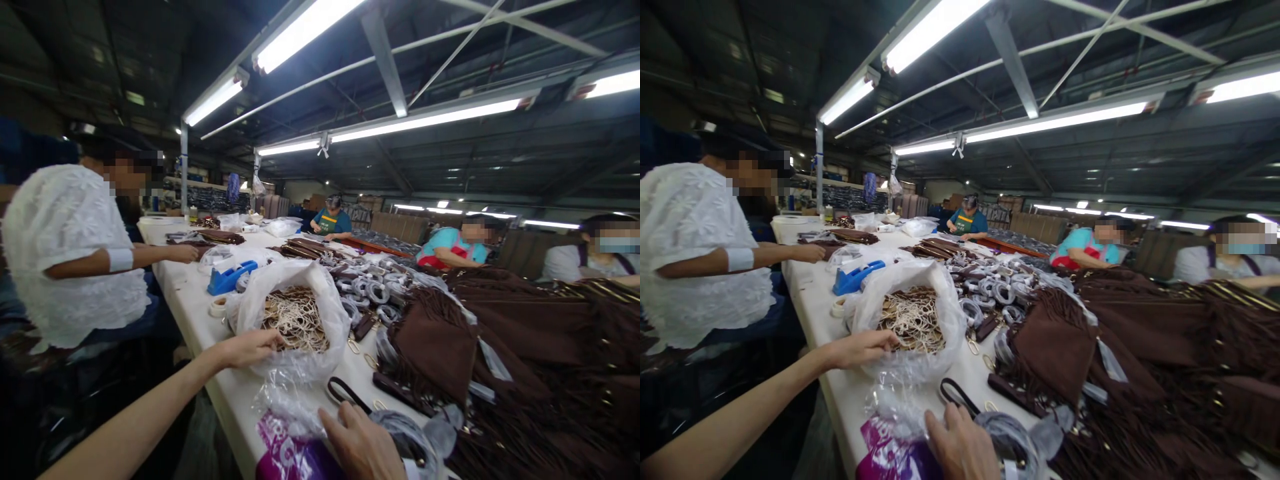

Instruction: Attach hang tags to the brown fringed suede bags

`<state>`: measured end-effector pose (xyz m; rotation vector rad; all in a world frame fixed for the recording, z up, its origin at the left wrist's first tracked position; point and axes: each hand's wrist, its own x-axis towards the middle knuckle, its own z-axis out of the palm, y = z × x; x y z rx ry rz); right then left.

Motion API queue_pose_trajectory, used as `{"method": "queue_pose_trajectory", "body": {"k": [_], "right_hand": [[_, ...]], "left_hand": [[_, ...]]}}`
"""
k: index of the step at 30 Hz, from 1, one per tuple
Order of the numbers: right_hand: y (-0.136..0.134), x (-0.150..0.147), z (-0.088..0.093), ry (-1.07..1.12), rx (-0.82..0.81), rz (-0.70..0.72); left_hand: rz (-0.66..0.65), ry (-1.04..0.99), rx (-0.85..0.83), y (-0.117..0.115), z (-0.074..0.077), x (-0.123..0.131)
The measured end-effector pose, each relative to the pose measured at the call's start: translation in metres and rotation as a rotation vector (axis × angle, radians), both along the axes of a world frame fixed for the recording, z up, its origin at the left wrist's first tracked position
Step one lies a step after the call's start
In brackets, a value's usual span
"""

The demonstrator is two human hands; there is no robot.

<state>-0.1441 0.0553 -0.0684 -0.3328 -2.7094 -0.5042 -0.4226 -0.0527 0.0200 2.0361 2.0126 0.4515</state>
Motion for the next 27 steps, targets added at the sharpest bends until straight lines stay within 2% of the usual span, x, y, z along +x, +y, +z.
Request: {"method": "queue_pose_trajectory", "body": {"k": [4,6,8,10,13,15,16,18,20,23,25,27], "right_hand": [[-0.001,0.007,0.008,-0.064,-0.083,0.094],[-0.003,0.01,0.02,-0.087,-0.159,0.068],[-0.004,0.012,0.034,-0.115,-0.268,0.05],[-0.003,0.011,0.048,-0.147,-0.385,0.016],[0.001,-0.001,0.059,-0.137,-0.454,-0.17],[0.003,-0.015,0.059,-0.091,-0.446,-0.294],[0.002,-0.023,0.057,-0.07,-0.443,-0.33],[-0.003,-0.035,0.05,-0.056,-0.455,-0.349],[-0.008,-0.037,0.043,-0.048,-0.494,-0.325],[-0.012,-0.018,0.036,0.055,-0.651,-0.189],[-0.009,0.004,0.037,0.175,-0.785,-0.09],[-0.004,0.028,0.041,0.305,-0.869,-0.09]], "left_hand": [[0.005,0.132,0.107,-0.002,-0.014,0.005],[0.068,0.149,0.171,0.005,-0.01,0.008],[0.138,0.129,0.246,0.014,0.003,0.008],[0.176,0.107,0.305,0.021,0.024,0.006],[0.17,0.081,0.337,0.025,0.051,0.008],[0.147,0.078,0.334,0.022,0.056,0.018],[0.135,0.077,0.328,0.019,0.052,0.025],[0.124,0.107,0.309,0.013,0.034,0.04],[0.122,0.201,0.259,0.005,0.005,0.053],[0.094,0.329,0.161,-0.007,-0.035,0.063],[0.101,0.287,0.241,-0.015,-0.046,0.067],[0.157,0.199,0.443,-0.02,-0.044,0.075]]}}
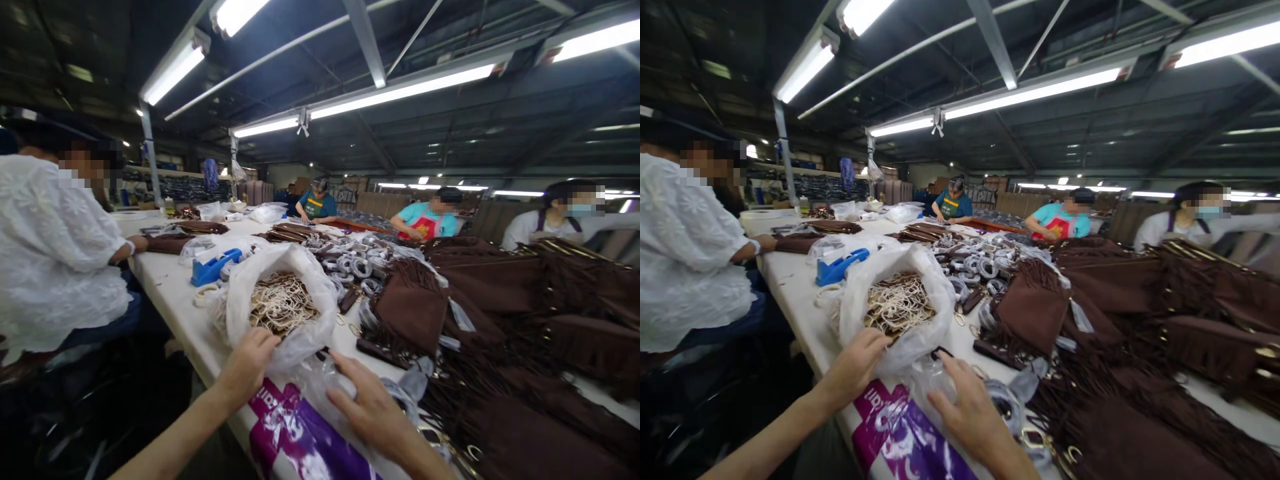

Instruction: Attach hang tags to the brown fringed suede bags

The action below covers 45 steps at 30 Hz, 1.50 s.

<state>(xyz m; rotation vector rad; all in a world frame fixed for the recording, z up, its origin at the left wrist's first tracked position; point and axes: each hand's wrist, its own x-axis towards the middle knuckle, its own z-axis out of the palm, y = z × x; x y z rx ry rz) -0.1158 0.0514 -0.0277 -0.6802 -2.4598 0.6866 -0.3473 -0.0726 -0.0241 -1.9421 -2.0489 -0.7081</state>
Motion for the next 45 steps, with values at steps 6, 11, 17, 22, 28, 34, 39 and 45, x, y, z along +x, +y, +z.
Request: {"method": "queue_pose_trajectory", "body": {"k": [6,11,17,22,28,34,39,45], "right_hand": [[0.008,0.039,0.014,-0.052,-0.135,-0.14],[-0.001,0.026,0.006,-0.128,0.019,-0.085],[-0.011,0.004,0.002,-0.433,0.167,-0.107],[-0.014,0.002,0.006,-0.528,0.233,-0.146],[-0.012,0.0,0.005,-0.591,0.302,-0.142],[-0.002,0.01,0.017,-0.577,0.329,-0.012],[-0.004,0.066,0.042,-0.538,0.337,0.047],[-0.022,0.196,0.05,-0.167,-0.051,-0.181]], "left_hand": [[-0.268,-0.249,0.1,0.01,0.013,0.055],[-0.362,-0.399,-0.047,0.036,-0.017,0.074],[-0.335,-0.568,-0.116,0.04,-0.033,0.062],[-0.297,-0.52,-0.183,0.033,-0.016,0.08],[-0.099,-0.237,-0.168,0.043,-0.028,0.102],[-0.092,-0.167,-0.163,0.046,-0.037,0.102],[-0.068,-0.075,-0.192,0.048,-0.035,0.106],[-0.045,-0.045,-0.2,0.053,-0.031,0.105]]}}
